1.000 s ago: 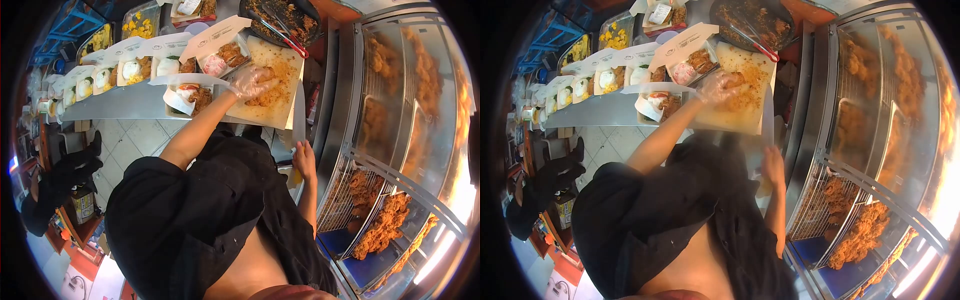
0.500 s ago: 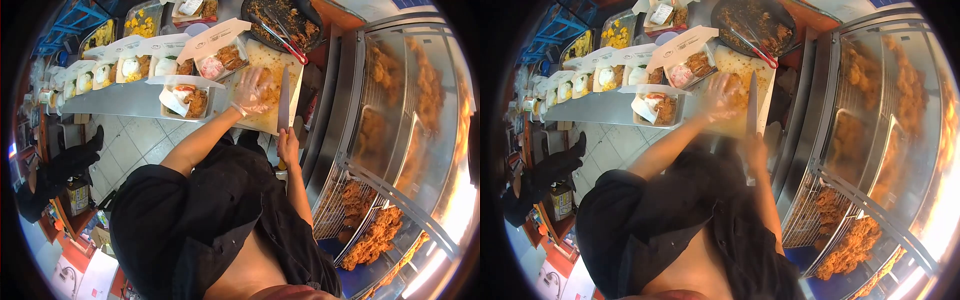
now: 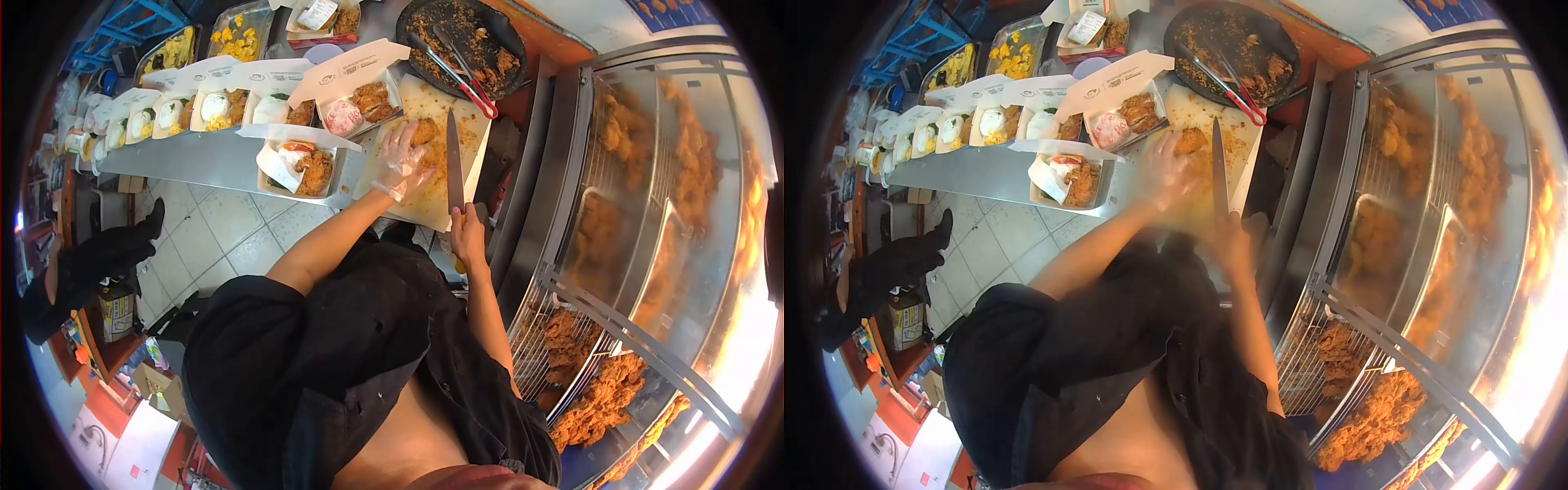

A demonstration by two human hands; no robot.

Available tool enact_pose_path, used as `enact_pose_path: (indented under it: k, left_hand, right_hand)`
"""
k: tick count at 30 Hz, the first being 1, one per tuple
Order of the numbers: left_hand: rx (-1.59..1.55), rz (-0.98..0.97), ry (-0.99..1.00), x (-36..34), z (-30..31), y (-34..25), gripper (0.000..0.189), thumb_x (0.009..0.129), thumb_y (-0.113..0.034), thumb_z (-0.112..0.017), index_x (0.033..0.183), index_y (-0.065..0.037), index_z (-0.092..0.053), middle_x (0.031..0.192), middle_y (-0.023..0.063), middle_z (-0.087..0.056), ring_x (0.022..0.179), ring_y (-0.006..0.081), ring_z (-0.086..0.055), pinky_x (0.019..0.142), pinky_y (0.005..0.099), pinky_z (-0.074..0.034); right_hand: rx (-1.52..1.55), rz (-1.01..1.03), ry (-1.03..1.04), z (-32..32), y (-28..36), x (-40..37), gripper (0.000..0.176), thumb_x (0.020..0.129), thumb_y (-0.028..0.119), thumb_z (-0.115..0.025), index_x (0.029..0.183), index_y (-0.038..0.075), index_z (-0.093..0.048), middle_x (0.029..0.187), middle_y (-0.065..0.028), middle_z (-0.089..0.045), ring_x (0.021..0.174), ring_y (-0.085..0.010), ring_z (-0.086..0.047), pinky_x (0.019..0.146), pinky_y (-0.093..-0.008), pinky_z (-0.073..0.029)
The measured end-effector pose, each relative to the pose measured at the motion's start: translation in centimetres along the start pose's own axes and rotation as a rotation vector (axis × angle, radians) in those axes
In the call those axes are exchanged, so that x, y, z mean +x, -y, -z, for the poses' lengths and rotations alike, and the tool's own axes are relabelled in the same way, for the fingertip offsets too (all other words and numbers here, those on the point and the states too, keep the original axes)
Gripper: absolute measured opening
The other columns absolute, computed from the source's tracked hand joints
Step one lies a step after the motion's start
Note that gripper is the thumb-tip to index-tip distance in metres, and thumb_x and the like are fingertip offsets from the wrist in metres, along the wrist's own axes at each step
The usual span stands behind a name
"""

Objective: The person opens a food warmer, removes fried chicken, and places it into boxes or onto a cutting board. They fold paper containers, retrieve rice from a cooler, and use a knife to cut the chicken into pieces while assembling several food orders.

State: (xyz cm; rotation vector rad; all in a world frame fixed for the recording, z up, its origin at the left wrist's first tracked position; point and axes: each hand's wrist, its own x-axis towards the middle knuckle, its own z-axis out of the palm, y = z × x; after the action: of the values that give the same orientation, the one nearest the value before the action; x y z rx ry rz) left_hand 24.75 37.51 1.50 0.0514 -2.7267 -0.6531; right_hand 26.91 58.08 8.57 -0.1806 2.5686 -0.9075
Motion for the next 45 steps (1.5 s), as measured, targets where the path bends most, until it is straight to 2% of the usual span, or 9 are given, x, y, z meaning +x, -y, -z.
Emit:
enact_pose_path:
  k: [2, 11, 14, 20, 24, 27, 31, 39, 45]
  left_hand:
    - [-0.046, 0.089, 0.054, 1.4, 0.3, -0.1, 0.069, 0.071, -0.045, -0.075, 0.127, -0.01, -0.056, 0.142, 0.015, -0.038, 0.136, 0.0378, -0.03, 0.111, 0.0495, -0.027]
    - [-0.084, -0.006, 0.405, 1.2, 1.5, 2.3, 0.097, 0.073, -0.059, -0.07, 0.144, -0.003, -0.035, 0.147, 0.0191, -0.038, 0.134, 0.0366, -0.038, 0.11, 0.0441, -0.033]
    - [-0.226, 0.08, 0.087, -0.6, -0.2, 3.0, 0.093, 0.077, -0.051, -0.069, 0.144, 0.002, -0.031, 0.146, 0.0228, -0.038, 0.135, 0.0378, -0.037, 0.111, 0.0473, -0.031]
    - [-0.045, 0.161, 0.196, -1.4, -1.4, 2.7, 0.086, 0.088, -0.056, -0.053, 0.146, 0.003, -0.029, 0.148, 0.0239, -0.034, 0.139, 0.0381, -0.031, 0.116, 0.0458, -0.022]
    - [-0.071, 0.152, 0.17, -1.1, -2.0, 3.4, 0.087, 0.088, -0.056, -0.053, 0.147, 0.002, -0.028, 0.149, 0.0228, -0.034, 0.139, 0.0386, -0.03, 0.116, 0.0467, -0.022]
    - [-0.032, 0.12, 0.128, -1.6, -2.4, 3.2, 0.086, 0.088, -0.056, -0.053, 0.147, 0.001, -0.029, 0.148, 0.0221, -0.036, 0.138, 0.0382, -0.031, 0.115, 0.0468, -0.023]
    - [-0.043, 0.094, 0.125, -2.6, -2.1, 2.9, 0.084, 0.088, -0.056, -0.054, 0.145, 0.001, -0.032, 0.145, 0.0222, -0.039, 0.136, 0.0379, -0.034, 0.113, 0.0468, -0.026]
    - [-0.043, 0.085, 0.11, -2.3, -1.2, 2.2, 0.08, 0.088, -0.052, -0.056, 0.142, 0.003, -0.037, 0.144, 0.0225, -0.04, 0.135, 0.0375, -0.036, 0.112, 0.0465, -0.028]
    - [-0.045, 0.083, 0.07, -1.5, -1.8, 3.3, 0.074, 0.091, -0.049, -0.053, 0.142, 0.002, -0.037, 0.145, 0.0217, -0.039, 0.136, 0.0367, -0.035, 0.113, 0.0453, -0.027]
  right_hand:
    - [-0.012, -0.005, 0.025, 0.5, 0.6, 0.2, 0.029, 0.1, 0.029, -0.045, 0.103, 0.0, -0.047, 0.081, -0.0292, -0.062, 0.087, -0.0534, -0.057, 0.072, -0.0545, -0.044]
    - [-0.207, 0.061, 0.122, 0.7, 1.1, 1.9, 0.023, 0.1, 0.025, -0.043, 0.102, 0.002, -0.045, 0.08, -0.032, -0.061, 0.081, -0.0534, -0.058, 0.069, -0.0584, -0.044]
    - [-0.28, 0.103, 0.136, -0.4, 0.3, 2.8, 0.022, 0.1, 0.022, -0.042, 0.102, 0.0, -0.044, 0.079, -0.0348, -0.06, 0.08, -0.0532, -0.059, 0.069, -0.0601, -0.045]
    - [-0.292, 0.088, 0.11, -1.8, 0.7, 4.0, 0.022, 0.099, 0.021, -0.043, 0.103, 0.0, -0.046, 0.076, -0.0366, -0.06, 0.078, -0.0539, -0.06, 0.069, -0.0599, -0.047]
    - [-0.299, 0.279, 0.041, -4.6, 0.2, 5.1, 0.028, 0.099, 0.025, -0.044, 0.102, -0.003, -0.048, 0.078, -0.0359, -0.061, 0.077, -0.0539, -0.061, 0.07, -0.0591, -0.049]
    - [-0.278, 0.092, 0.096, -3.8, -0.7, 7.3, 0.03, 0.099, 0.026, -0.044, 0.1, -0.004, -0.049, 0.078, -0.0356, -0.062, 0.077, -0.053, -0.061, 0.069, -0.0588, -0.049]
    - [-0.343, 0.246, -0.006, -4.8, -2.5, 7.9, 0.031, 0.098, 0.027, -0.044, 0.098, -0.003, -0.052, 0.079, -0.0357, -0.061, 0.077, -0.0539, -0.061, 0.07, -0.0589, -0.049]
    - [-0.219, 0.036, 0.016, -6.3, -1.6, 9.6, 0.033, 0.098, 0.026, -0.044, 0.101, -0.005, -0.054, 0.083, -0.0364, -0.061, 0.081, -0.0536, -0.061, 0.077, -0.0581, -0.049]
    - [-0.205, 0.154, 0.096, -2.9, 0.4, 10.2, 0.037, 0.1, 0.028, -0.039, 0.108, -0.005, -0.054, 0.081, -0.0346, -0.063, 0.07, -0.0464, -0.065, 0.065, -0.0512, -0.055]
